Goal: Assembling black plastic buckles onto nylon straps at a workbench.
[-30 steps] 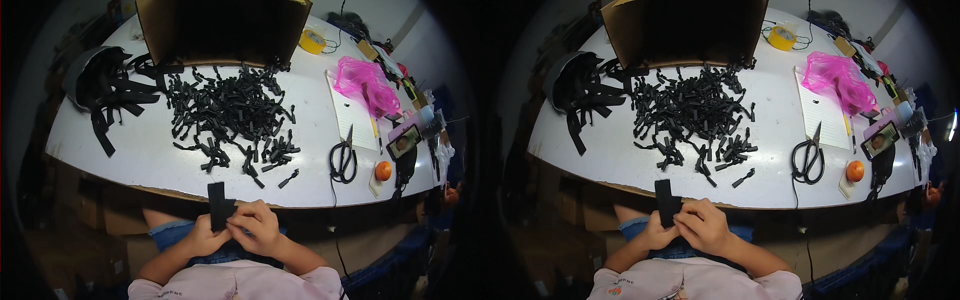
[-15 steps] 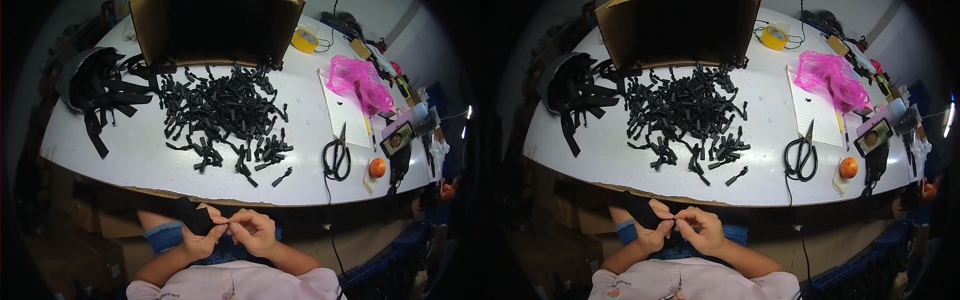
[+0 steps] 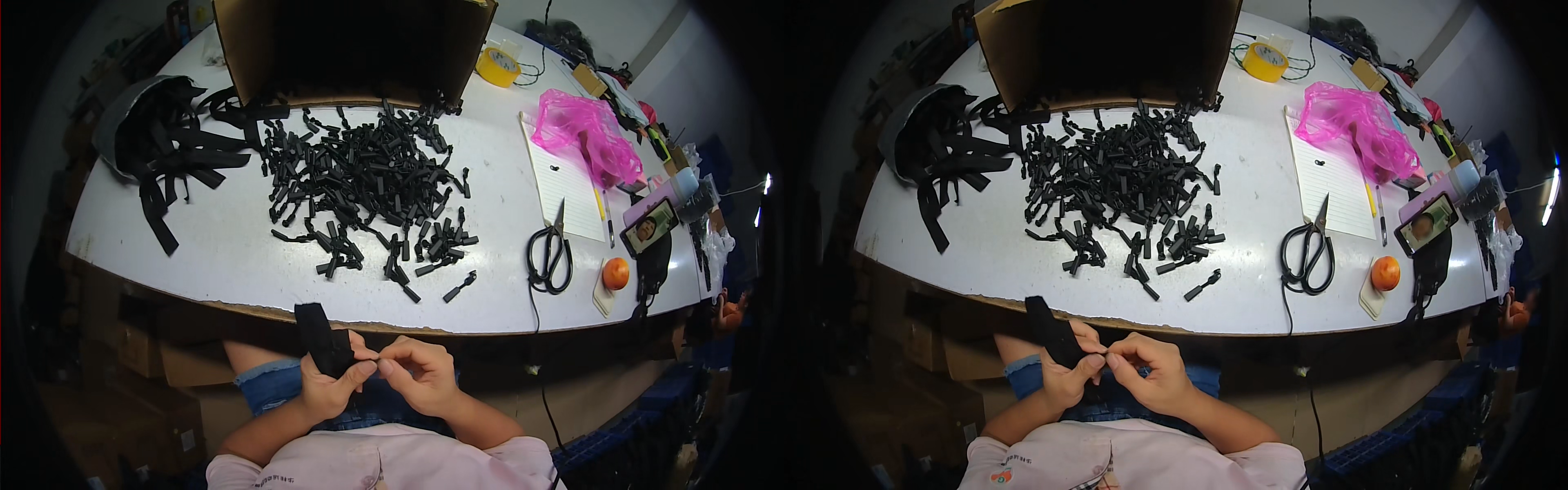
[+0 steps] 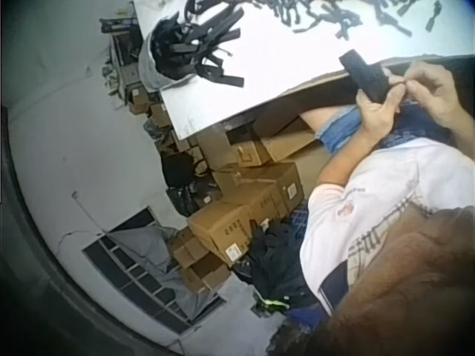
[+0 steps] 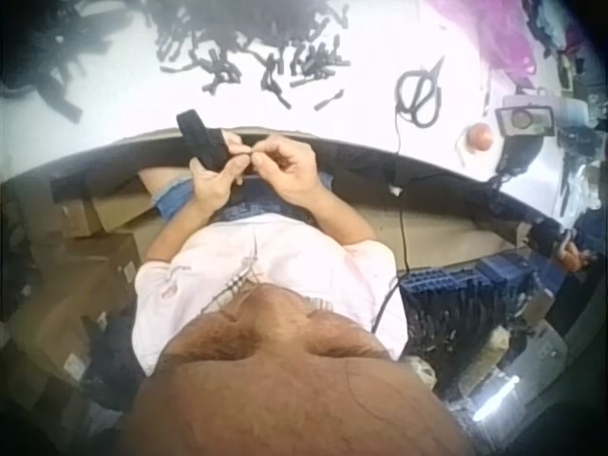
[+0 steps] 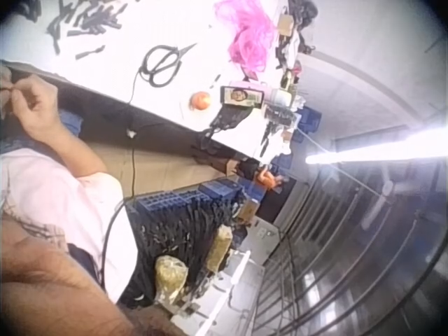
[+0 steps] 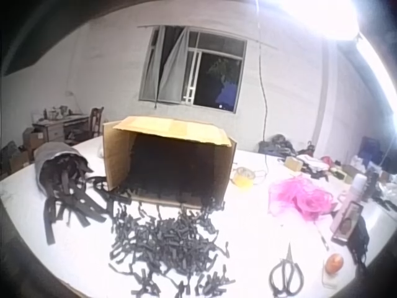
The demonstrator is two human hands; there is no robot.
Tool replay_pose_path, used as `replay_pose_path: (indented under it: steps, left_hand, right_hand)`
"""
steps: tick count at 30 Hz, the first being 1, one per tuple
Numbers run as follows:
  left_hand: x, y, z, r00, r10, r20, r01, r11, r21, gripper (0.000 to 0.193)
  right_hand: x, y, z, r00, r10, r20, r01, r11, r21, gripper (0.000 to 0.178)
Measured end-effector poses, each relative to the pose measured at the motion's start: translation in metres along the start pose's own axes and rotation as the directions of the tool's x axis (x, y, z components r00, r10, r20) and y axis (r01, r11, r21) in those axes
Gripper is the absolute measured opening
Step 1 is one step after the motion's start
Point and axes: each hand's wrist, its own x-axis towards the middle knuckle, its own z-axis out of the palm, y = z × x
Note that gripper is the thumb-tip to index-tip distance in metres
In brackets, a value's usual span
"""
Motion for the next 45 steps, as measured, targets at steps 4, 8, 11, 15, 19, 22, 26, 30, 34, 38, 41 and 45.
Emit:
replay_pose_path:
  steps: [4, 8, 11, 15, 19, 22, 26, 30, 34, 38, 41, 45]
  left_hand:
    - [0.000, -0.001, -0.002, 0.998, 0.062, 0.014, -0.062, 0.997, 0.053, 0.008]
    - [0.005, 0.004, -0.009, 0.856, 0.424, 0.294, -0.512, 0.770, 0.381, 0.016]
    - [0.008, 0.000, -0.004, 0.858, 0.420, 0.294, -0.510, 0.763, 0.397, 0.012]
    - [0.005, -0.008, -0.011, 0.971, -0.215, 0.103, 0.233, 0.949, -0.211, 0.020]
    - [0.009, -0.006, -0.004, 0.938, -0.341, 0.063, 0.341, 0.874, -0.345, 0.019]
    - [0.008, -0.010, -0.009, 0.955, -0.292, 0.048, 0.296, 0.940, -0.171, 0.018]
    - [0.010, -0.007, -0.005, 0.988, -0.156, -0.018, 0.157, 0.983, 0.094, 0.014]
    - [0.010, -0.005, -0.001, 0.991, -0.104, -0.086, 0.116, 0.982, 0.148, 0.013]
    - [0.009, -0.003, 0.000, 0.984, -0.142, -0.110, 0.161, 0.968, 0.193, 0.010]
    - [0.008, -0.006, -0.001, 0.993, -0.075, -0.094, 0.094, 0.971, 0.218, 0.010]
    - [0.009, -0.010, -0.002, 0.997, 0.045, -0.063, -0.025, 0.956, 0.292, 0.009]
    - [0.009, -0.011, -0.002, 0.994, 0.109, -0.030, -0.093, 0.940, 0.329, 0.009]
  right_hand:
    - [-0.001, 0.006, 0.001, 0.995, -0.097, 0.022, 0.097, 0.995, -0.035, 0.006]
    - [-0.004, 0.009, 0.006, 0.985, 0.166, 0.052, -0.173, 0.919, 0.353, 0.006]
    - [-0.003, 0.012, 0.002, 0.888, 0.412, 0.203, -0.444, 0.657, 0.610, 0.006]
    - [0.018, 0.007, -0.026, 0.895, -0.404, -0.190, 0.137, 0.653, -0.744, 0.015]
    - [0.042, 0.000, -0.080, 0.807, -0.505, -0.306, -0.161, 0.309, -0.937, 0.017]
    - [0.044, 0.002, -0.086, 0.880, -0.386, -0.276, -0.173, 0.281, -0.944, 0.007]
    - [0.042, 0.003, -0.084, 0.859, -0.447, -0.248, -0.093, 0.341, -0.936, 0.008]
    - [0.038, -0.005, -0.058, 0.862, -0.422, -0.281, 0.025, 0.589, -0.808, 0.012]
    - [0.039, 0.004, -0.053, 0.858, -0.463, -0.222, 0.140, 0.627, -0.766, 0.015]
    - [0.039, 0.007, -0.055, 0.821, -0.521, -0.234, 0.161, 0.604, -0.780, 0.012]
    - [0.027, 0.014, -0.050, 0.803, -0.374, -0.464, 0.097, 0.851, -0.517, 0.008]
    - [0.013, -0.005, -0.025, 0.979, -0.087, -0.184, 0.065, 0.990, -0.121, 0.010]
